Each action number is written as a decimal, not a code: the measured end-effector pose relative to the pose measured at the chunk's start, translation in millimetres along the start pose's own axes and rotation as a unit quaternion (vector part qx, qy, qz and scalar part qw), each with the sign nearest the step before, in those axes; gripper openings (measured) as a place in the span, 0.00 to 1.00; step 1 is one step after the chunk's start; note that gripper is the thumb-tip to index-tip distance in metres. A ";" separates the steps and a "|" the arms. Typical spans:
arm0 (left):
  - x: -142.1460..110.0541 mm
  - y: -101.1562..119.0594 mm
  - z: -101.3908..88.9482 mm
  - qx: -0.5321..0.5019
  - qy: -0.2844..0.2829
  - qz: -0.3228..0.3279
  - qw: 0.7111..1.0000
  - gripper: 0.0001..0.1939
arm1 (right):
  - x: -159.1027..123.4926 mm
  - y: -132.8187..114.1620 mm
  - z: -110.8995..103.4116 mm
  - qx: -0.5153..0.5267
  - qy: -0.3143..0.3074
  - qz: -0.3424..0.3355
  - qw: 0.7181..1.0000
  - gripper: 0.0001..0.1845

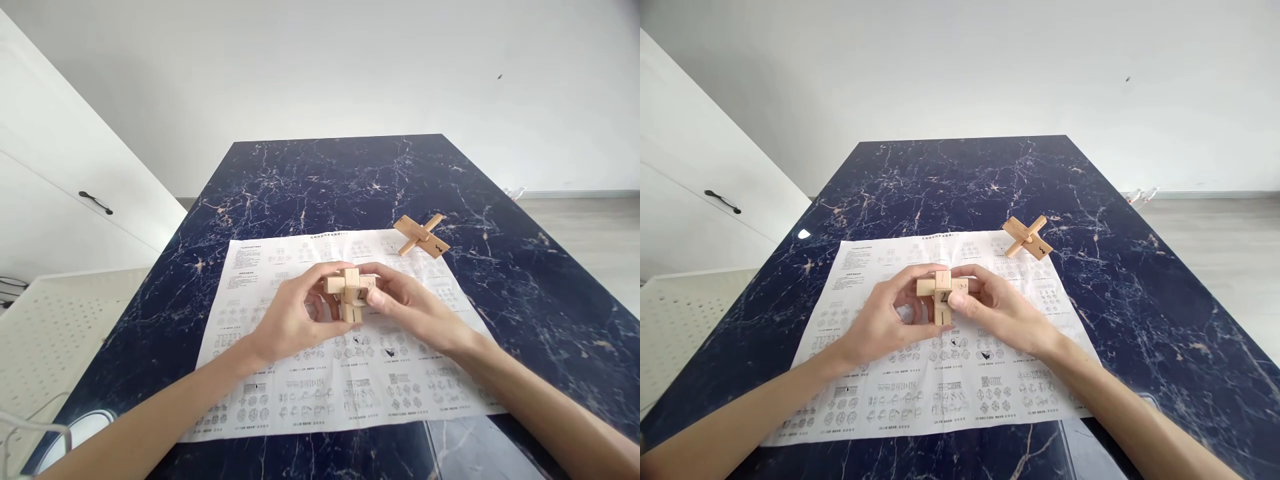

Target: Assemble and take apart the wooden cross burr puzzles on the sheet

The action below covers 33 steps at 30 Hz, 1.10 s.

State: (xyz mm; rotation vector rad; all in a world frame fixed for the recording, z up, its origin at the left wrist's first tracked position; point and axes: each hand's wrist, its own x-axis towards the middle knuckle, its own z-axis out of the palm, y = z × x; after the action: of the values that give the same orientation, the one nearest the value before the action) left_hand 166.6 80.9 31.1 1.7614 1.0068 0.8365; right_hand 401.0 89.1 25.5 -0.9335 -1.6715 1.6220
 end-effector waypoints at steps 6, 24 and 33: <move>1.3 2.5 -0.6 -0.080 0.001 -0.025 0.997 0.37 | -1.6 7.2 3.7 -0.267 0.123 -0.139 0.946 0.14; -1.1 -5.9 -5.7 0.062 0.025 0.113 0.991 0.34 | -1.9 -5.6 9.0 -0.124 0.015 -0.018 0.992 0.31; 1.1 7.6 -2.7 -0.008 0.017 -0.024 1.000 0.35 | 4.4 -2.3 14.0 0.093 -0.001 0.010 0.996 0.34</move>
State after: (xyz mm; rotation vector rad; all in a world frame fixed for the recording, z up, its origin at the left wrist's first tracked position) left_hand 166.9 81.0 39.2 1.7082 1.0570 0.8453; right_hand 386.8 85.0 26.8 -0.8581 -1.4868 1.7568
